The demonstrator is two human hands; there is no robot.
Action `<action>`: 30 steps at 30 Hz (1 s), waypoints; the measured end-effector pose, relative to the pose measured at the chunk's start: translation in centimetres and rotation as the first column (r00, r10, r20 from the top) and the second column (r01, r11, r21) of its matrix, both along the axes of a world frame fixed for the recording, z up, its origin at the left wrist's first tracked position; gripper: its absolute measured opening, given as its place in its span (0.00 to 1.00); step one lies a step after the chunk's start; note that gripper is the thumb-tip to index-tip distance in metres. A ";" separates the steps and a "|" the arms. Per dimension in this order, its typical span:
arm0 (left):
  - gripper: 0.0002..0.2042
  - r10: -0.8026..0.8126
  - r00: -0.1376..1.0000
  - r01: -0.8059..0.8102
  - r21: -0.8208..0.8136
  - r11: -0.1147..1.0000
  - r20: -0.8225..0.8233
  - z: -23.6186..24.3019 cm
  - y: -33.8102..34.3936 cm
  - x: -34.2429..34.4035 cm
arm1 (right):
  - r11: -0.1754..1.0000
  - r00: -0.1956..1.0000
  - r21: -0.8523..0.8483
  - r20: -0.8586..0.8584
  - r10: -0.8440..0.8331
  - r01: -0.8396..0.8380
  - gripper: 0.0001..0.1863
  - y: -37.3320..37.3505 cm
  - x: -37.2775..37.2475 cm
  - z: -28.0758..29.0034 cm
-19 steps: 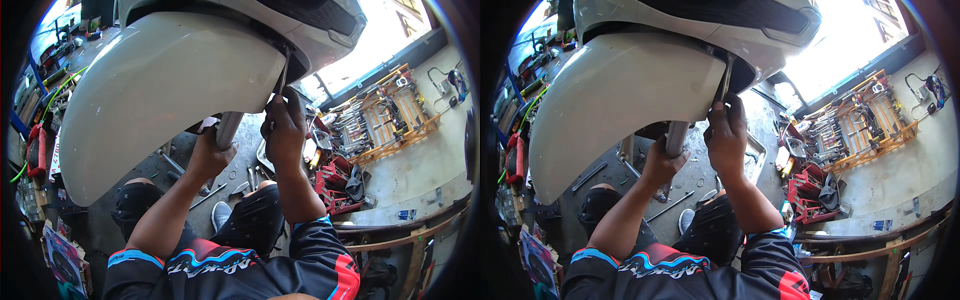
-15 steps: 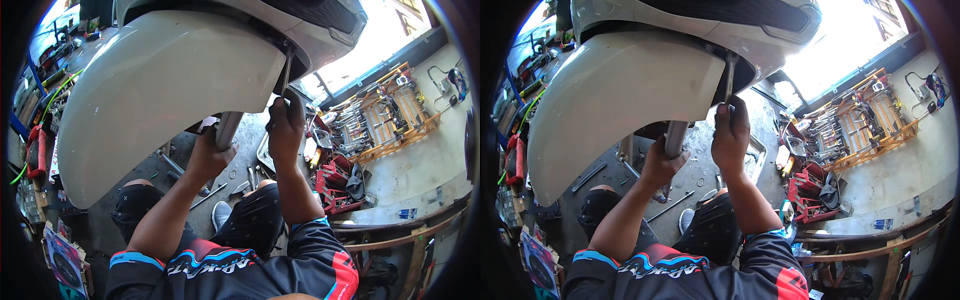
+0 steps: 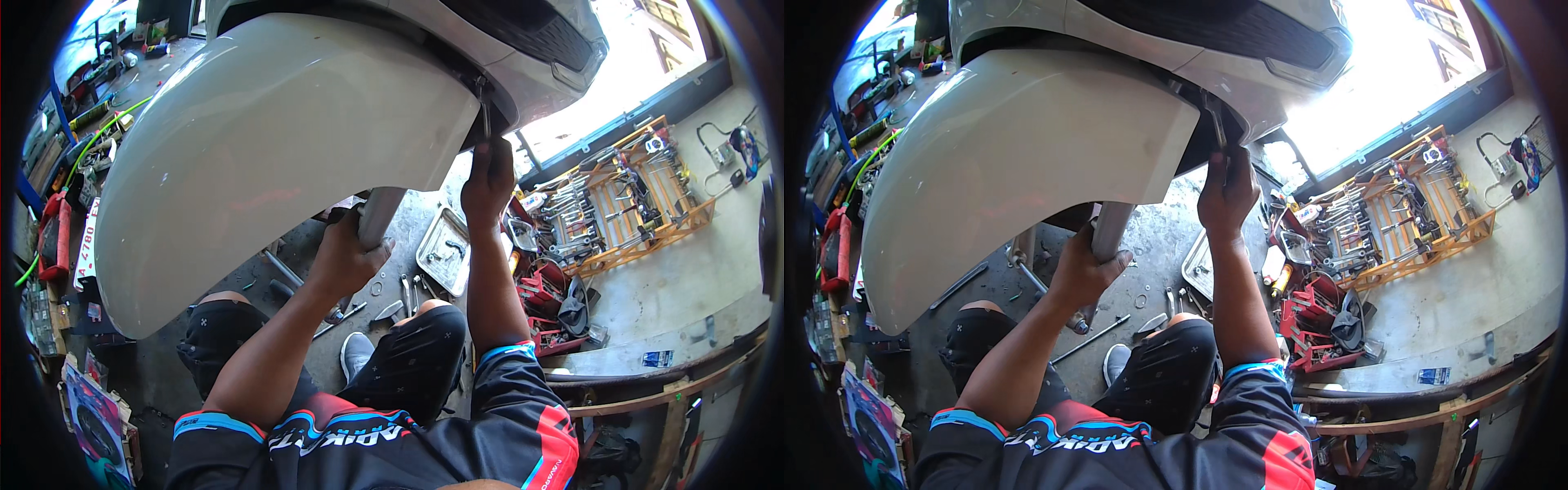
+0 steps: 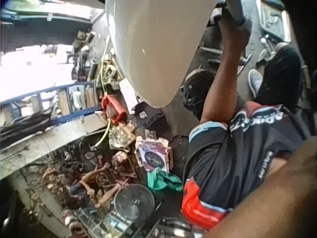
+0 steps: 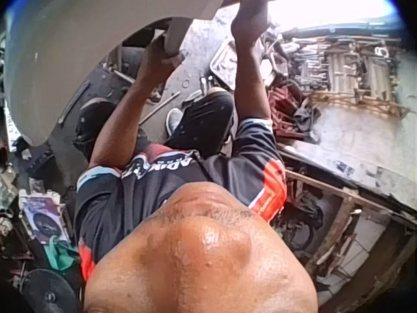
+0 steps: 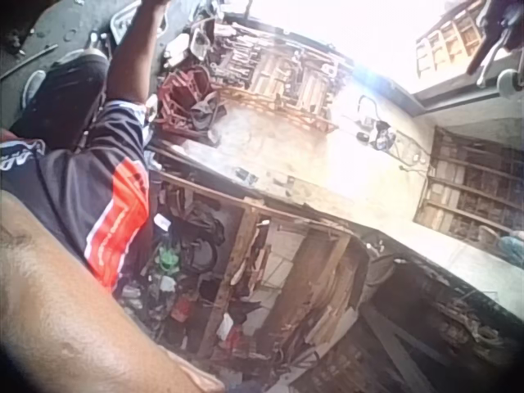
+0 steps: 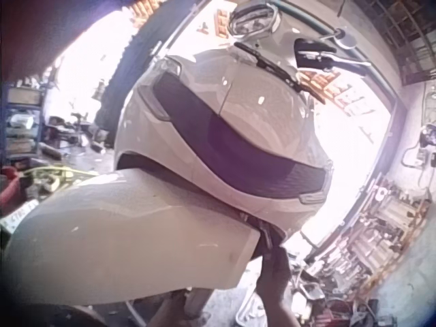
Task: Tightening or adjusting bolts on the front fender and fork assembly of a motorcycle.
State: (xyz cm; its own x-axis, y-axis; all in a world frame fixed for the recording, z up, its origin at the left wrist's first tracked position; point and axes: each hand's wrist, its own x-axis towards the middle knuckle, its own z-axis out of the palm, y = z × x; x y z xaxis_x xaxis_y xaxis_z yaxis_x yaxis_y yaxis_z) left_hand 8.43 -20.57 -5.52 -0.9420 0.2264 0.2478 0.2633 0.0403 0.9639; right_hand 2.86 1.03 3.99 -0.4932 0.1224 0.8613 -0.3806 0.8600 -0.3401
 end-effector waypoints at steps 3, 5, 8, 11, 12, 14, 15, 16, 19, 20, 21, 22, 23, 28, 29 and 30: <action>0.22 -0.010 1.000 0.010 -0.005 1.000 0.025 0.1 -0.4 0.0 | 0.999 1.000 0.041 0.020 -0.020 0.019 0.12 -0.7 0.0 0.3; 0.23 -0.020 0.999 0.020 -0.005 1.000 0.027 0.2 -0.3 0.0 | 0.999 0.998 0.038 0.048 -0.026 0.024 0.12 -1.1 0.3 0.2; 0.26 -0.041 0.998 0.042 -0.018 0.999 0.052 0.2 -0.2 0.0 | 1.000 0.993 -0.022 -0.114 0.013 -0.015 0.11 -1.1 0.2 -1.0; 0.26 -0.034 0.998 0.035 -0.022 0.999 0.058 0.1 -0.2 0.0 | 0.997 0.968 0.072 -0.243 0.054 -0.038 0.10 -0.6 0.2 -1.8; 0.26 -0.031 0.997 0.033 -0.032 0.999 0.066 0.1 -0.2 0.0 | 0.990 0.981 -0.062 -0.158 0.114 -0.125 0.10 -0.6 0.7 -1.9; 0.26 -0.025 0.997 0.028 -0.038 0.999 0.078 0.0 -0.3 0.1 | 0.931 0.969 -0.269 -0.024 0.247 -0.245 0.10 -0.5 1.6 -1.6; 0.26 -0.030 0.996 0.033 -0.033 0.999 0.082 0.0 -0.3 0.0 | 0.931 0.968 -0.269 -0.022 0.250 -0.247 0.10 -0.5 1.6 -1.3; 0.26 -0.041 0.996 0.044 -0.029 0.999 0.083 0.1 -0.2 0.0 | 0.900 0.954 -0.332 0.008 0.301 -0.281 0.10 -0.4 1.8 -1.0; 0.24 -0.034 0.998 0.035 -0.014 0.999 0.054 0.5 -0.4 0.1 | 0.806 0.902 -0.458 0.022 0.431 -0.374 0.11 -0.1 1.4 -0.7; 0.24 -0.033 0.998 0.034 -0.015 0.999 0.054 0.5 -0.5 0.1 | 0.752 0.875 -0.523 0.025 0.484 -0.401 0.11 -0.4 1.3 -0.4; 0.24 -0.026 0.998 0.028 -0.026 0.999 0.065 0.5 -0.5 0.1 | 0.692 0.844 -0.584 0.024 0.536 -0.423 0.10 -0.6 1.1 -0.3; 0.24 -0.021 0.997 0.023 -0.036 0.999 0.074 0.5 -0.4 0.1 | 0.692 0.843 -0.584 0.023 0.537 -0.425 0.10 -0.6 0.9 -0.3; 0.24 -0.020 0.997 0.022 -0.036 0.999 0.072 0.6 -0.4 0.1 | 0.629 0.807 -0.620 -0.014 0.590 -0.470 0.10 -0.6 0.7 -0.4; 0.29 -0.037 0.994 0.044 -0.070 0.997 0.098 0.3 -0.3 0.1 | 0.361 0.653 -0.696 -0.204 0.729 -0.620 0.07 -0.4 -0.3 -1.1; 0.29 -0.038 0.995 0.045 -0.072 0.996 0.097 0.3 -0.3 0.1 | 0.377 0.658 -0.696 -0.182 0.731 -0.611 0.07 -0.5 -0.4 -0.9; 0.29 -0.044 0.994 0.050 -0.056 0.997 0.097 0.3 -0.3 0.0 | 0.394 0.663 -0.695 -0.159 0.731 -0.602 0.07 -0.6 -0.4 -0.6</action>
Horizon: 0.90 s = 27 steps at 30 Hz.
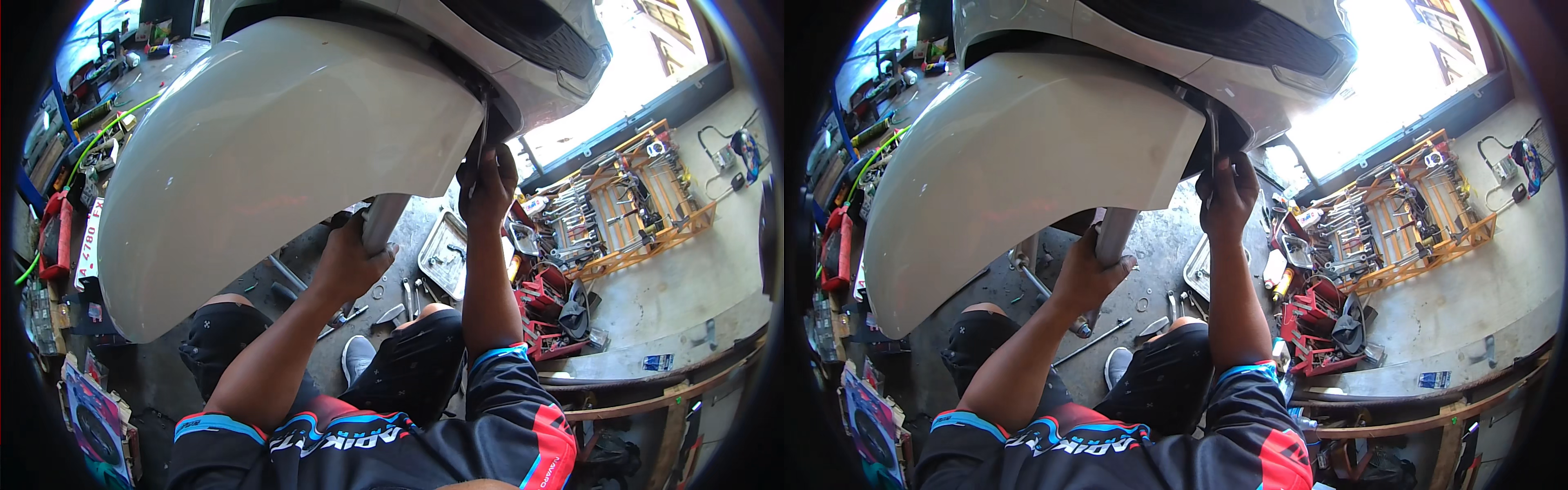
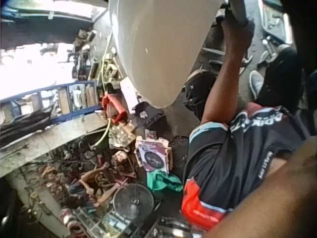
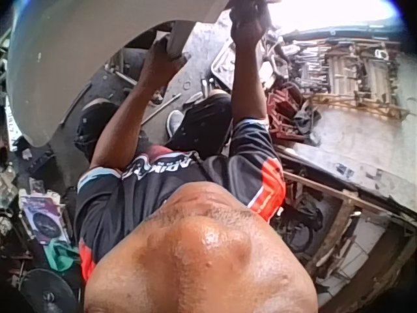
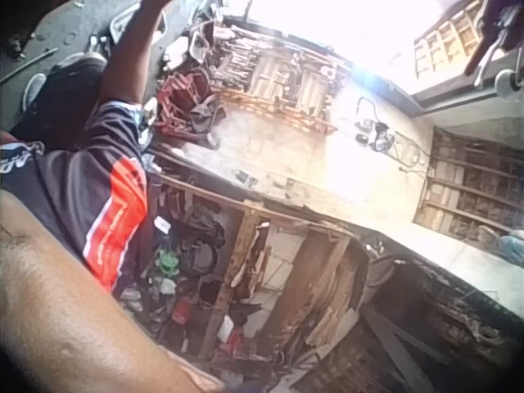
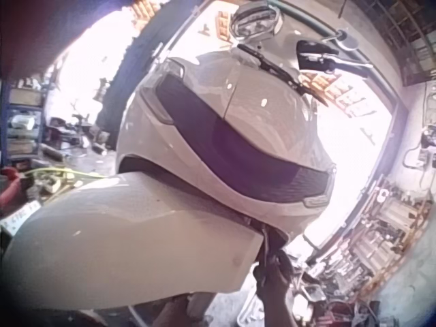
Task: Tightening or adjusting bolts on the front fender and fork assembly of a motorcycle.
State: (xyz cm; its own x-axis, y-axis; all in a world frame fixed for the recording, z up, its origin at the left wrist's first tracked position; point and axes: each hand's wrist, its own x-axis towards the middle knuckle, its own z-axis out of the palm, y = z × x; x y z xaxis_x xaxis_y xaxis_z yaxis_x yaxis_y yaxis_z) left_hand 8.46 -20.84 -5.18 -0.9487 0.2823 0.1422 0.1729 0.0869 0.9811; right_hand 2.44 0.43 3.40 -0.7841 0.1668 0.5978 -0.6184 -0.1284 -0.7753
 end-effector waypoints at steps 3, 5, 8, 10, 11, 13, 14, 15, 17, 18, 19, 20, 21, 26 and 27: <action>0.29 -0.005 1.000 0.005 0.009 1.000 -0.001 0.1 -0.1 0.0 | 0.998 0.999 -0.055 0.049 -0.020 0.023 0.08 -1.2 0.0 0.7; 0.29 0.002 1.000 -0.002 0.001 1.000 -0.001 0.0 -0.2 -0.1 | 0.996 0.997 -0.079 0.075 -0.030 0.035 0.08 -2.0 0.3 0.6; 0.28 0.013 1.000 -0.013 -0.002 1.000 -0.007 0.0 -0.1 -0.1 | 0.995 0.992 -0.076 0.118 -0.052 0.061 0.09 -2.8 1.5 1.3; 0.27 0.010 1.000 -0.009 -0.010 1.000 0.012 0.2 0.0 -0.1 | 0.996 0.989 -0.050 0.135 -0.065 0.073 0.09 -2.9 1.9 1.6; 0.27 0.006 1.000 -0.006 -0.009 1.000 0.011 0.1 0.0 -0.1 | 0.995 0.979 -0.061 0.195 -0.060 0.073 0.10 -2.9 2.0 1.7; 0.27 0.018 1.000 -0.018 0.025 1.000 -0.006 0.0 0.0 -0.1 | 0.995 0.966 -0.070 0.251 -0.056 0.076 0.10 -3.0 2.2 1.8; 0.27 0.016 1.000 -0.016 0.027 1.000 -0.008 0.1 0.1 -0.1 | 0.995 0.961 -0.059 0.271 -0.057 0.076 0.11 -3.0 2.4 1.8; 0.26 0.022 1.000 -0.022 0.026 0.999 -0.013 0.1 0.2 0.0 | 0.996 0.955 -0.047 0.291 -0.059 0.076 0.11 -3.0 2.7 1.8; 0.25 0.035 0.999 -0.034 0.021 0.999 -0.015 0.2 0.2 0.0 | 0.994 0.948 -0.060 0.312 -0.067 0.090 0.12 -4.3 3.6 1.8; 0.24 0.032 0.999 -0.031 0.023 0.999 -0.014 0.3 0.2 0.0 | 0.990 0.936 -0.079 0.340 -0.087 0.120 0.13 -5.3 4.1 1.9; 0.23 0.024 1.000 -0.024 0.027 0.999 -0.016 0.4 0.1 0.1 | 0.983 0.924 -0.096 0.366 -0.110 0.155 0.13 -6.3 4.8 2.2; 0.23 0.022 1.000 -0.022 0.025 0.999 -0.017 0.3 0.1 0.1 | 0.983 0.922 -0.115 0.375 -0.092 0.145 0.12 -7.1 5.4 2.3; 0.23 0.026 0.999 -0.024 0.049 0.998 -0.037 0.1 0.3 0.1 | 0.982 0.922 -0.118 0.375 -0.093 0.147 0.12 -7.9 6.1 2.6; 0.22 0.037 0.997 -0.034 0.058 0.998 -0.061 0.0 0.5 0.0 | 0.977 0.889 -0.091 0.438 -0.136 0.195 0.10 -10.8 7.7 3.7; 0.22 0.022 0.998 -0.018 0.076 0.997 -0.052 0.2 0.4 -0.1 | 0.974 0.886 -0.070 0.434 -0.163 0.213 0.09 -10.9 7.8 3.8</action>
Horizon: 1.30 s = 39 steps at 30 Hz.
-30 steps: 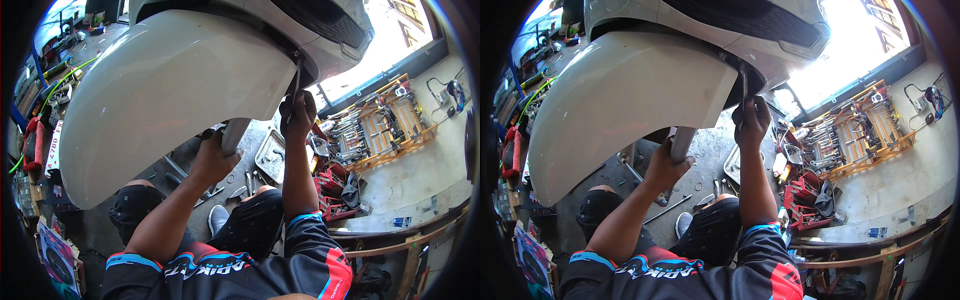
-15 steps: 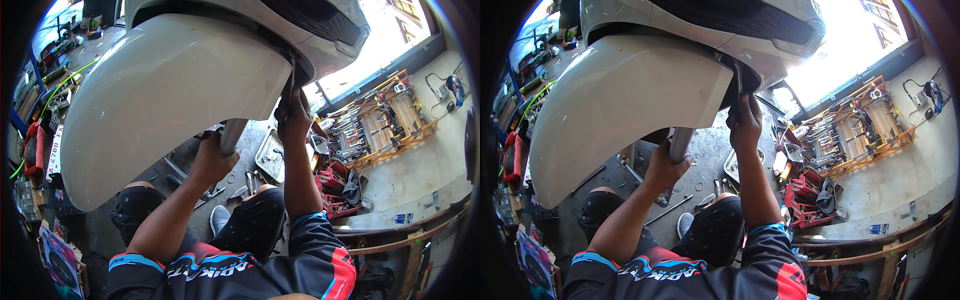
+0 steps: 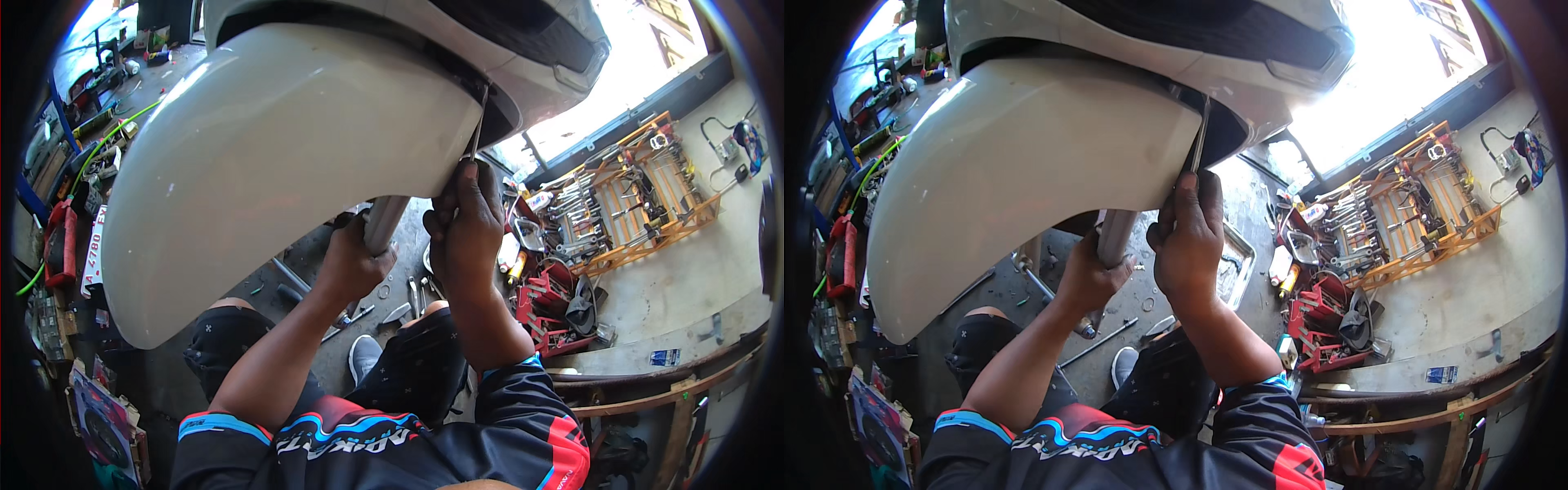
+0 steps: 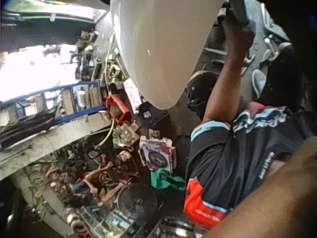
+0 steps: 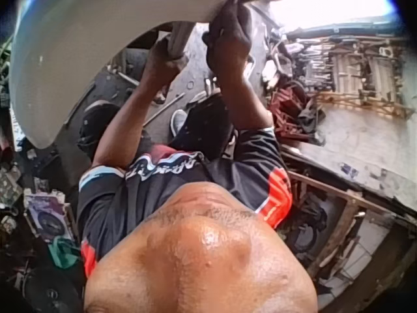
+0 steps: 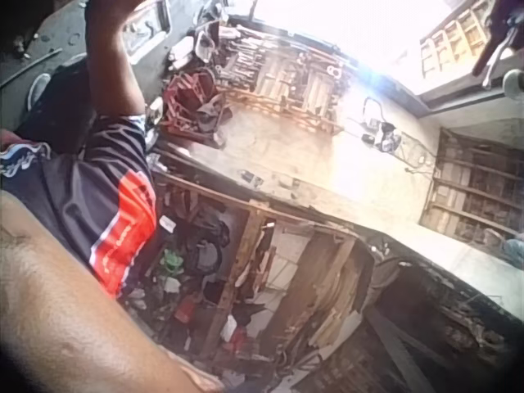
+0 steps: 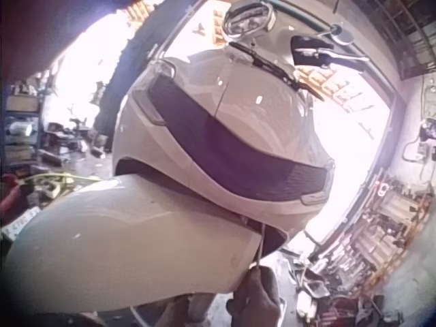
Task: Tightening or adjusting bolts on the front fender and fork assembly of a motorcycle.
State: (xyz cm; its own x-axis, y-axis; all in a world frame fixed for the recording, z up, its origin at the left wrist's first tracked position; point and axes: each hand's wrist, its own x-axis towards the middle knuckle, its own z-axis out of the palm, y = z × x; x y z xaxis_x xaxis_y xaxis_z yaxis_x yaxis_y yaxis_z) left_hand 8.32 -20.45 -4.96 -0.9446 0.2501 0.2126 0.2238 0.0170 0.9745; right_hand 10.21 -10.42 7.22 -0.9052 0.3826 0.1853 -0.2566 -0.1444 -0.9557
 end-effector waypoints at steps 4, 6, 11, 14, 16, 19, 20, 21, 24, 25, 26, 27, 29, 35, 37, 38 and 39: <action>0.24 0.007 1.000 -0.007 0.017 1.000 0.025 -0.4 -0.4 0.3 | 0.988 1.000 0.153 -0.001 0.013 -0.012 0.08 0.7 0.2 -0.7; 0.24 -0.005 1.000 0.005 0.021 1.000 0.029 -0.4 -0.3 0.2 | 0.961 0.998 0.274 -0.062 -0.015 0.031 0.09 2.4 0.1 -2.4; 0.24 0.016 1.000 -0.016 -0.023 1.000 0.003 -0.5 -0.1 0.1 | 0.913 0.995 0.397 -0.069 -0.074 0.095 0.13 7.7 -1.2 -4.0; 0.24 0.010 1.000 -0.010 -0.040 0.999 -0.007 -0.6 -0.2 0.1 | 0.933 0.990 0.352 -0.139 -0.025 0.073 0.16 9.8 -2.8 -3.7; 0.20 0.022 0.999 -0.022 0.005 1.000 -0.026 -0.4 -0.3 0.1 | 0.960 0.981 0.277 -0.175 0.084 -0.033 0.16 11.0 -4.1 -3.7; 0.26 0.003 1.000 -0.003 -0.034 0.999 0.021 -0.4 -0.3 0.1 | 0.954 0.964 0.287 -0.216 0.154 -0.088 0.16 11.7 -5.8 -3.2; 0.26 0.007 1.000 -0.006 -0.033 0.999 0.019 -0.4 -0.3 0.1 | 0.953 0.963 0.288 -0.217 0.158 -0.091 0.16 11.8 -6.2 -3.1; 0.26 0.011 1.000 -0.011 -0.046 0.999 0.010 -0.5 -0.1 0.1 | 0.957 0.954 0.267 -0.243 0.176 -0.108 0.16 11.9 -6.5 -2.9; 0.26 0.012 1.000 -0.011 -0.054 0.998 0.021 -0.3 -0.3 0.1 | 0.964 0.939 0.215 -0.270 0.215 -0.159 0.15 12.2 -7.5 -3.2; 0.26 -0.003 0.999 0.005 -0.044 0.999 0.039 -0.2 -0.3 0.2 | 0.962 0.932 0.193 -0.272 0.241 -0.192 0.15 12.2 -7.6 -3.3; 0.26 -0.003 0.999 0.005 -0.043 0.999 0.039 -0.1 -0.3 0.2 | 0.959 0.924 0.172 -0.275 0.265 -0.224 0.15 12.2 -7.7 -3.3; 0.26 -0.003 0.999 0.005 -0.052 0.999 0.043 0.0 -0.3 0.1 | 0.959 0.924 0.174 -0.275 0.265 -0.223 0.15 12.3 -7.8 -3.3; 0.26 -0.003 0.999 0.006 -0.062 0.998 0.047 0.0 -0.3 0.1 | 0.947 0.910 0.132 -0.265 0.318 -0.292 0.15 12.3 -7.9 -3.3; 0.25 0.007 0.999 -0.004 -0.056 0.998 0.054 -0.2 -0.4 0.2 | 0.957 0.924 0.064 -0.252 0.289 -0.282 0.15 8.5 -6.2 -3.6; 0.25 0.013 1.000 -0.012 -0.052 0.999 0.020 -0.4 -0.3 0.2 | 0.962 0.929 0.092 -0.254 0.271 -0.255 0.15 8.3 -6.1 -3.3; 0.25 0.009 1.000 -0.008 -0.049 0.999 0.019 -0.3 -0.2 0.2 | 0.962 0.931 0.115 -0.248 0.268 -0.246 0.15 8.7 -6.2 -3.1; 0.25 0.004 1.000 -0.002 -0.056 0.998 0.028 -0.1 -0.2 0.3 | 0.962 0.933 0.138 -0.243 0.264 -0.237 0.16 8.9 -6.2 -3.0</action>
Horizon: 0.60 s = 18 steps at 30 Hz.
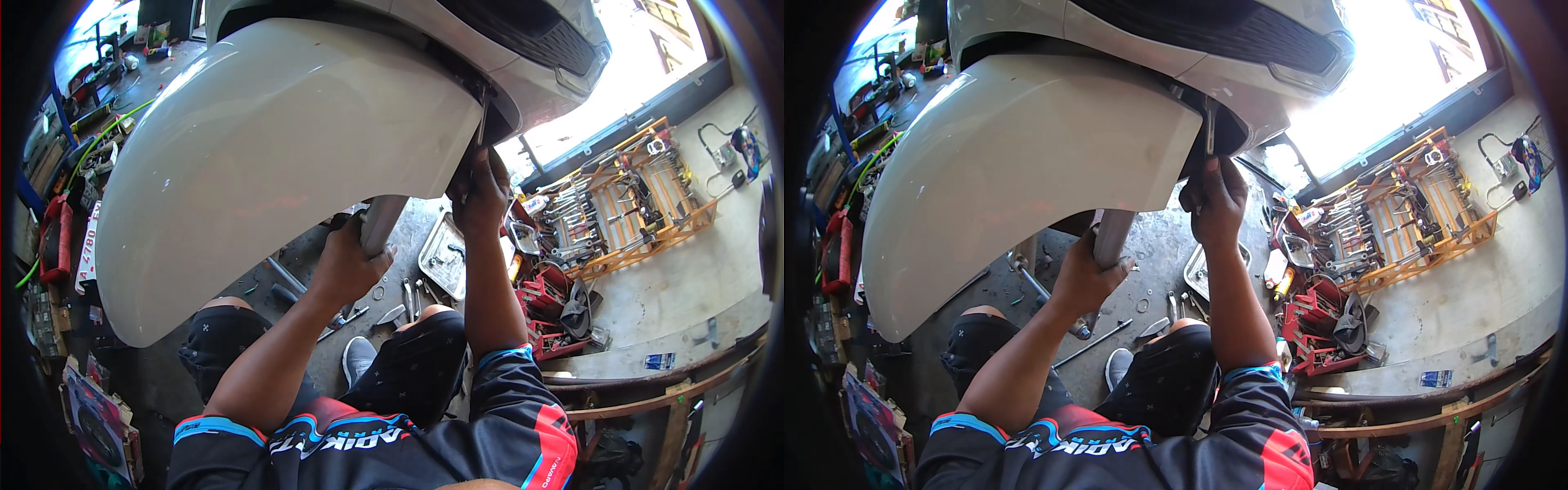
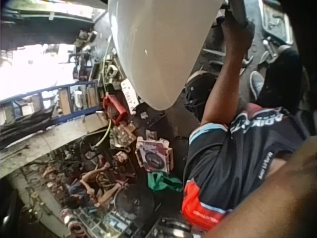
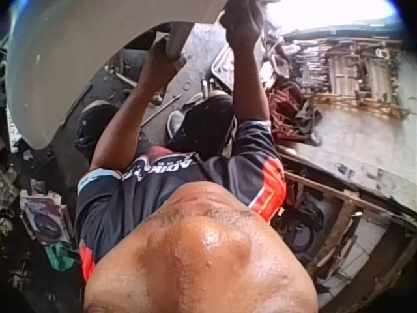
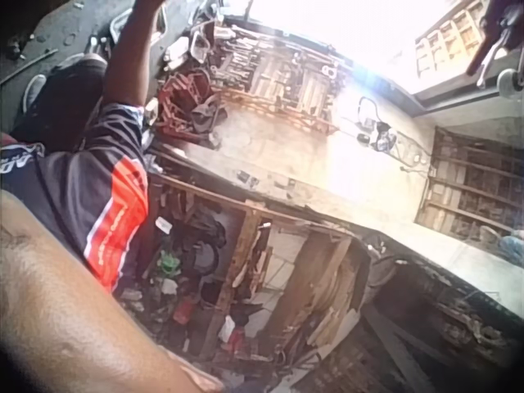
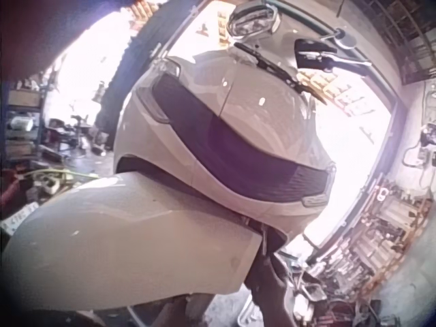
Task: Tightening or adjusting bolts on the front fender and fork assembly of a motorcycle.
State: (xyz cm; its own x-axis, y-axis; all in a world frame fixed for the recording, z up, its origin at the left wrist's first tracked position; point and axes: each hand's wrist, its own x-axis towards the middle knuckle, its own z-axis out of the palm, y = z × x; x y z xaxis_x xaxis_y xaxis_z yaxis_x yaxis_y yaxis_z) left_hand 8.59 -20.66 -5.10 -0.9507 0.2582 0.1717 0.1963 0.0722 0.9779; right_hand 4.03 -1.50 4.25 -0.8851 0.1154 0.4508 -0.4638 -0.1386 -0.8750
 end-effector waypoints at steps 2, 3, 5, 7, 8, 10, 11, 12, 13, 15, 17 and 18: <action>0.25 0.009 1.000 -0.008 -0.013 1.000 0.008 0.1 -0.1 -0.1 | 1.000 0.999 0.008 0.035 -0.005 0.005 0.15 -1.3 1.1 0.8; 0.25 0.020 1.000 -0.020 -0.002 1.000 0.001 -0.1 -0.2 -0.2 | 1.000 0.997 0.018 0.073 -0.014 0.012 0.15 -2.1 1.6 1.0; 0.24 0.009 1.000 -0.009 0.015 1.000 -0.009 -0.2 0.0 0.0 | 0.996 0.994 -0.009 0.063 -0.088 0.089 0.15 -2.9 2.3 1.1; 0.24 -0.017 1.000 0.017 0.080 0.997 0.004 -0.3 -0.1 0.0 | 0.994 0.985 -0.051 0.148 -0.088 0.096 0.15 -3.0 2.8 1.5; 0.24 -0.018 1.000 0.017 0.081 0.997 0.003 -0.2 -0.1 0.0 | 0.989 0.979 -0.093 0.182 -0.095 0.113 0.15 -3.2 2.8 1.7; 0.22 0.012 0.999 -0.010 0.056 0.998 -0.036 -0.3 0.1 -0.1 | 0.987 0.971 -0.091 0.212 -0.107 0.128 0.13 -3.6 3.4 2.0; 0.22 0.013 0.999 -0.011 0.055 0.998 -0.037 -0.3 0.2 -0.2 | 0.985 0.963 -0.091 0.244 -0.118 0.144 0.11 -3.9 3.8 2.1; 0.22 0.019 0.999 -0.017 0.047 0.999 -0.048 -0.3 0.3 -0.2 | 0.986 0.963 -0.092 0.244 -0.116 0.142 0.11 -4.6 4.2 2.3; 0.21 0.028 0.998 -0.026 0.034 0.999 -0.054 -0.5 0.2 -0.1 | 0.976 0.954 -0.157 0.281 -0.103 0.152 0.11 -5.8 4.8 2.3; 0.20 0.041 0.996 -0.037 0.040 0.998 -0.083 -1.1 0.4 -0.3 | 0.956 0.939 -0.235 0.330 -0.093 0.177 0.11 -8.2 6.1 3.3; 0.20 0.045 0.993 -0.040 0.046 0.998 -0.110 -1.0 0.6 -0.3 | 0.948 0.943 -0.261 0.320 -0.091 0.180 0.10 -9.2 6.9 3.8; 0.20 0.033 0.996 -0.028 0.057 0.998 -0.086 -0.6 0.4 -0.2 | 0.946 0.942 -0.265 0.323 -0.094 0.185 0.10 -8.9 7.0 3.8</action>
